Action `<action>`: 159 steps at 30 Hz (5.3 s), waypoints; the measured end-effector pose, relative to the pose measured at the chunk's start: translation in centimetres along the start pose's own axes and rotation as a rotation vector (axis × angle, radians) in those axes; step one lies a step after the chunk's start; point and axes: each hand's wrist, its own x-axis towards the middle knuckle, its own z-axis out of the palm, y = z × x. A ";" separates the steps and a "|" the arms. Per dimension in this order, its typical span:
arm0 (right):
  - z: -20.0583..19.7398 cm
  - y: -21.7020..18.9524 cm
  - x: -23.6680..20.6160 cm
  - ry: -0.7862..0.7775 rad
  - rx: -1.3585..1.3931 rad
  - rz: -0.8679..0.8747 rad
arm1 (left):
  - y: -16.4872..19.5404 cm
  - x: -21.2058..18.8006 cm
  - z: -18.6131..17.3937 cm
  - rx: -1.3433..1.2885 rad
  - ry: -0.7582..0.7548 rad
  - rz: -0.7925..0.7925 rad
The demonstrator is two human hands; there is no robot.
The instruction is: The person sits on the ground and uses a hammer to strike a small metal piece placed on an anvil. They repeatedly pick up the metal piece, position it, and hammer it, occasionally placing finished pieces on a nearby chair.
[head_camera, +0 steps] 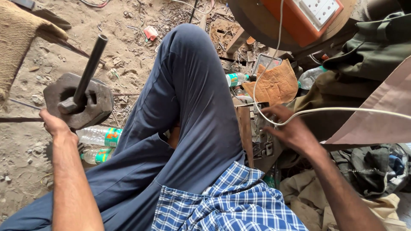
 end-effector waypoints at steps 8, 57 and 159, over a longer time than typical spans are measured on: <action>0.3 1.2 -0.2 -0.185 -0.099 0.061 | 0.3 -0.6 -0.1 0.000 -0.067 0.000; 0.2 1.4 -0.7 -0.677 1.149 -0.010 | -1.5 0.7 2.1 0.185 0.126 0.145; 18.7 -25.0 26.8 -0.028 -0.451 -0.753 | 4.8 -12.9 3.4 0.254 0.022 0.548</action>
